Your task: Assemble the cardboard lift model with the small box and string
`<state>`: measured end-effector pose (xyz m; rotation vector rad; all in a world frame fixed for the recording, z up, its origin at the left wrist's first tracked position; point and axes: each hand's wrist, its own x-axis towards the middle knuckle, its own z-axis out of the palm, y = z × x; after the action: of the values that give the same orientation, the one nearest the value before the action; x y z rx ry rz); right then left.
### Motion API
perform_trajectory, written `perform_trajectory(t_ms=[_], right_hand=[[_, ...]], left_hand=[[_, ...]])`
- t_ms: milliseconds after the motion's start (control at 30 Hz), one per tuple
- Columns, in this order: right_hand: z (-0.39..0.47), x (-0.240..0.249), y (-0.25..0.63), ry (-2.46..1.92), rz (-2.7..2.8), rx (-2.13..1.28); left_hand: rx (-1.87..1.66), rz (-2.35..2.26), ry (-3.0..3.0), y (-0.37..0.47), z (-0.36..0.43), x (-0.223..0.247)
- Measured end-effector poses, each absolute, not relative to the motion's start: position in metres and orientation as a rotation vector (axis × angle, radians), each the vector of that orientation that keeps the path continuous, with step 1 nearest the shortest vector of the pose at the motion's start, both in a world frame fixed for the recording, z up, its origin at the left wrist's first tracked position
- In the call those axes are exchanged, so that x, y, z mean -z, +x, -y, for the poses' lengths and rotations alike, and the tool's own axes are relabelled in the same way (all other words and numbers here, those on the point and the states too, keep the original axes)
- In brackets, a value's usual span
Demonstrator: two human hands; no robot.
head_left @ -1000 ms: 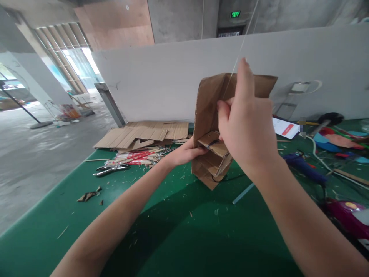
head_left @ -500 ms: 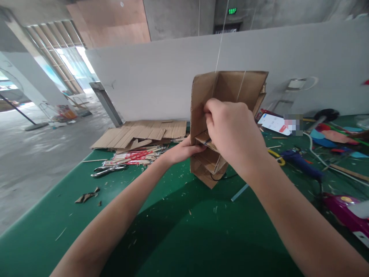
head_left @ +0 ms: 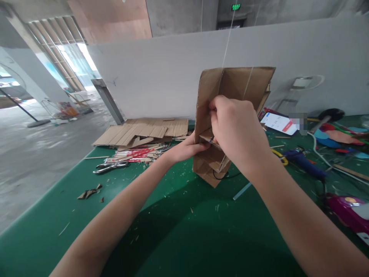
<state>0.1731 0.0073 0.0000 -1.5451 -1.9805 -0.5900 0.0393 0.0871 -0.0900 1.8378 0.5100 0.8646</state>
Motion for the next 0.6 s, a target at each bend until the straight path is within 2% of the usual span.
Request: perform_trajectory(t_ms=[233, 600], right_hand=[[-0.0081, -0.0005, 0.174, -1.577, 1.986, 0.488], [-0.0095, 0.001, 0.1742, -1.594, 2.003, 0.553]], left_hand=[[-0.849, -0.488, 1.835, 0.0396, -0.0878, 0.091], [-0.854, -0.527, 1.838, 0.0398, -0.0855, 0.0886]])
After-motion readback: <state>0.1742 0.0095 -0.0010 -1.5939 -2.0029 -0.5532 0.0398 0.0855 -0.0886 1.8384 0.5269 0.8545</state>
